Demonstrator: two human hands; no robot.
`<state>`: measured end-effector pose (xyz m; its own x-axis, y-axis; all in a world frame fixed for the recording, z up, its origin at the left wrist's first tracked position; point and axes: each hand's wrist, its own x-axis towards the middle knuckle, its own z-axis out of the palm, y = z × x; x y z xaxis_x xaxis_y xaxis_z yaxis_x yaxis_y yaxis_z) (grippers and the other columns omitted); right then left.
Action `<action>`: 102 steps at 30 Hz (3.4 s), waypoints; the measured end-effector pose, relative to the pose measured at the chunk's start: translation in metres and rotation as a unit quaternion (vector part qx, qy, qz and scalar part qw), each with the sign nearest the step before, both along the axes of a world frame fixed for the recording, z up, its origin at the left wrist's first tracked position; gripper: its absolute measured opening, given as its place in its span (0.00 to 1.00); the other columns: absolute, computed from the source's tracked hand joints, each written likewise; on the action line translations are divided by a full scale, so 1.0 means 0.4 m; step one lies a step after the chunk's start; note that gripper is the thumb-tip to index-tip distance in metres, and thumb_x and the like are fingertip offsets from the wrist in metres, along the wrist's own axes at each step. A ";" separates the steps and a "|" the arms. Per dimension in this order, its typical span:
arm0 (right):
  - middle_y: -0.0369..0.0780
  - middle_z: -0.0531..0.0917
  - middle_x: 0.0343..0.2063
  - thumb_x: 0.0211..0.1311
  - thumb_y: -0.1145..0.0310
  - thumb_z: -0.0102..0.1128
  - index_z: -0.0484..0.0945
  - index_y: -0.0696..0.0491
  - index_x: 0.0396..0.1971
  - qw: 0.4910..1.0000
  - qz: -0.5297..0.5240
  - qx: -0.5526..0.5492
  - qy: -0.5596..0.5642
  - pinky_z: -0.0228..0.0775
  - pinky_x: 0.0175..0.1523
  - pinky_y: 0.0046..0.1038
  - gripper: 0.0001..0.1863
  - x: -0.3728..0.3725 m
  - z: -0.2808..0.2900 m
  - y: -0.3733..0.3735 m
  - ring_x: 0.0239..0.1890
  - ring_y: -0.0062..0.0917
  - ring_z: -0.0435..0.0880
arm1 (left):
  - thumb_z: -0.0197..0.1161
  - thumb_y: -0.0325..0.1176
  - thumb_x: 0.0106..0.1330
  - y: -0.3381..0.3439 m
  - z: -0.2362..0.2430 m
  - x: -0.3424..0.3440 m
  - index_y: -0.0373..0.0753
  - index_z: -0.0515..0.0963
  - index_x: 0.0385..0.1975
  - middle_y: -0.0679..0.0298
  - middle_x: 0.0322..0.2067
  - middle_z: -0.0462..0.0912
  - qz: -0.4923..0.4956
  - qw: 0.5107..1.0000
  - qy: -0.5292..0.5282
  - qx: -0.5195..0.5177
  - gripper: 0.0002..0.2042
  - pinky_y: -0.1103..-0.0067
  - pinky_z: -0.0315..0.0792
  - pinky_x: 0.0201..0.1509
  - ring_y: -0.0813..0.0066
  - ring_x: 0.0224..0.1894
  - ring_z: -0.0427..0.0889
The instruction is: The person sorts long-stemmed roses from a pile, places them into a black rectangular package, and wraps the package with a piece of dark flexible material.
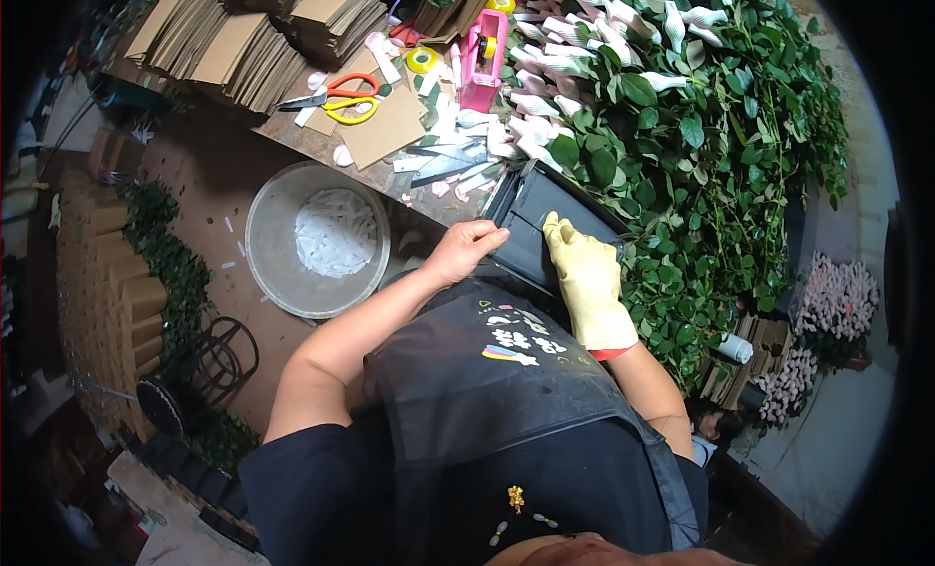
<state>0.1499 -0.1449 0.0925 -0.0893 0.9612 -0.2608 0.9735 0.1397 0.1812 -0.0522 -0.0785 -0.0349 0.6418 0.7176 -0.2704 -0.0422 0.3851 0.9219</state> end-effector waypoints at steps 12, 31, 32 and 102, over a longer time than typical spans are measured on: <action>0.38 0.84 0.36 0.65 0.72 0.59 0.78 0.55 0.55 0.992 0.003 0.118 0.040 0.81 0.37 0.32 0.19 -0.013 -0.024 -0.013 0.34 0.29 0.89 | 0.70 0.35 0.57 0.337 -0.151 -0.043 0.29 0.73 0.61 0.50 0.48 0.78 -0.143 0.655 0.471 0.574 0.31 0.58 0.73 0.60 0.49 0.54 0.76; 0.38 0.84 0.33 0.64 0.72 0.60 0.79 0.56 0.53 0.990 0.004 0.135 0.049 0.79 0.36 0.32 0.17 -0.017 -0.022 -0.011 0.32 0.29 0.87 | 0.64 0.29 0.58 0.252 0.265 -0.052 0.39 0.77 0.56 0.48 0.41 0.87 -0.382 0.793 0.381 0.283 0.23 0.62 0.78 0.53 0.49 0.49 0.86; 0.39 0.83 0.32 0.65 0.73 0.60 0.79 0.56 0.52 0.988 0.007 0.142 0.052 0.79 0.35 0.32 0.16 -0.017 -0.023 -0.012 0.31 0.29 0.87 | 0.67 0.32 0.58 0.241 0.253 -0.052 0.39 0.79 0.52 0.48 0.40 0.87 -0.363 0.776 0.408 0.316 0.20 0.61 0.79 0.50 0.49 0.46 0.88; 0.53 0.65 0.73 0.59 0.45 0.71 0.47 0.52 0.80 0.836 -0.161 0.008 0.525 0.57 0.78 0.40 0.58 -0.141 0.178 -0.096 0.74 0.46 0.66 | 0.71 0.55 0.66 0.098 0.221 -0.044 0.30 0.49 0.70 0.42 0.67 0.62 -0.236 0.967 0.063 0.071 0.48 0.63 0.56 0.78 0.50 0.74 0.61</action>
